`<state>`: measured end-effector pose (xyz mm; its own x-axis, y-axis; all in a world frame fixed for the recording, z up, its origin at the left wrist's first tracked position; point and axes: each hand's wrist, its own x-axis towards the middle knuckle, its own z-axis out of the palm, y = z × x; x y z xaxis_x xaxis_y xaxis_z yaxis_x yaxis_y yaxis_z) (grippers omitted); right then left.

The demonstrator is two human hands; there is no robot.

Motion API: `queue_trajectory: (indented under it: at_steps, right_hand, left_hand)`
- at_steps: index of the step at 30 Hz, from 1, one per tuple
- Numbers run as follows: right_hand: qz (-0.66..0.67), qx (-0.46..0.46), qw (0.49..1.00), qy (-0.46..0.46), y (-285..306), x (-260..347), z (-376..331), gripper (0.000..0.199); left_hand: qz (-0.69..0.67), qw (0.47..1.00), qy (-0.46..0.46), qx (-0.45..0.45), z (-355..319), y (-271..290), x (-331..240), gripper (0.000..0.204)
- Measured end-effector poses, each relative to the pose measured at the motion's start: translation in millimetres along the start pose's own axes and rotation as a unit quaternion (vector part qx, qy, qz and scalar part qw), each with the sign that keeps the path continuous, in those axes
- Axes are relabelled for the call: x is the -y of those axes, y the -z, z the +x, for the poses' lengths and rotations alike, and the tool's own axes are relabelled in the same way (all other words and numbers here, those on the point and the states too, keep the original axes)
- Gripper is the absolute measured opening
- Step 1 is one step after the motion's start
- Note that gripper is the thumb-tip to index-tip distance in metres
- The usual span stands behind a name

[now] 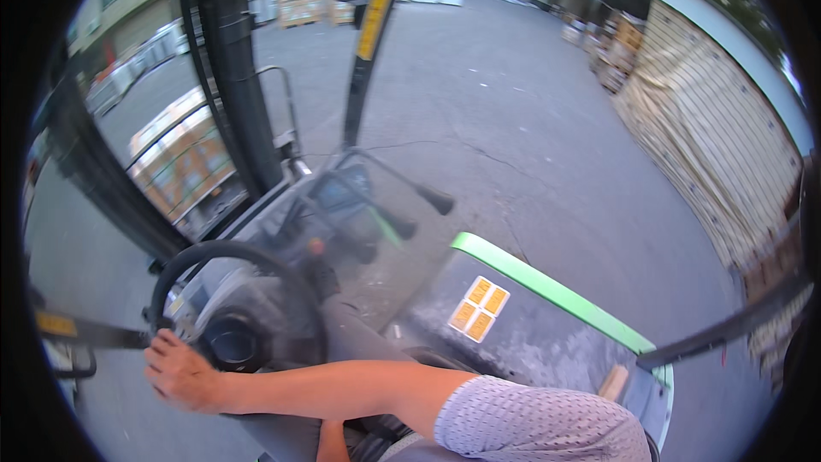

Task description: The person operates a forklift in a warehouse yard, steering and maneuvering the vehicle among stacked pallets. The operator uses the steering wheel and control levers to navigate the forklift, occasionally lifting and lowering the forks while moving between storage areas.

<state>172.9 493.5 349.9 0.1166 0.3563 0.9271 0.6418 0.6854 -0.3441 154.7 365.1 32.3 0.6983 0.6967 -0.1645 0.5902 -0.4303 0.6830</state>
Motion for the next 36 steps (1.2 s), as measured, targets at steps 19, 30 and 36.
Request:
queue_trajectory:
  at_steps: [19, 30, 36]
  right_hand:
    - [-0.123, -0.160, 0.978, -0.059, 75.1, -51.6, 67.8, 0.019]
    - [-0.173, -0.070, 0.980, -0.061, 23.8, -27.3, 53.9, 0.012]
    - [-0.217, -0.049, 0.971, -0.082, 14.4, -16.1, 36.7, 0.011]
  left_hand:
    - [0.035, 0.993, 0.110, 0.024, -17.1, -12.3, -28.9, 0.041]
    - [0.026, 0.983, 0.175, 0.057, -66.6, 33.0, 40.4, 0.044]
    - [0.029, 0.981, 0.175, 0.076, -84.8, 44.4, 63.1, 0.043]
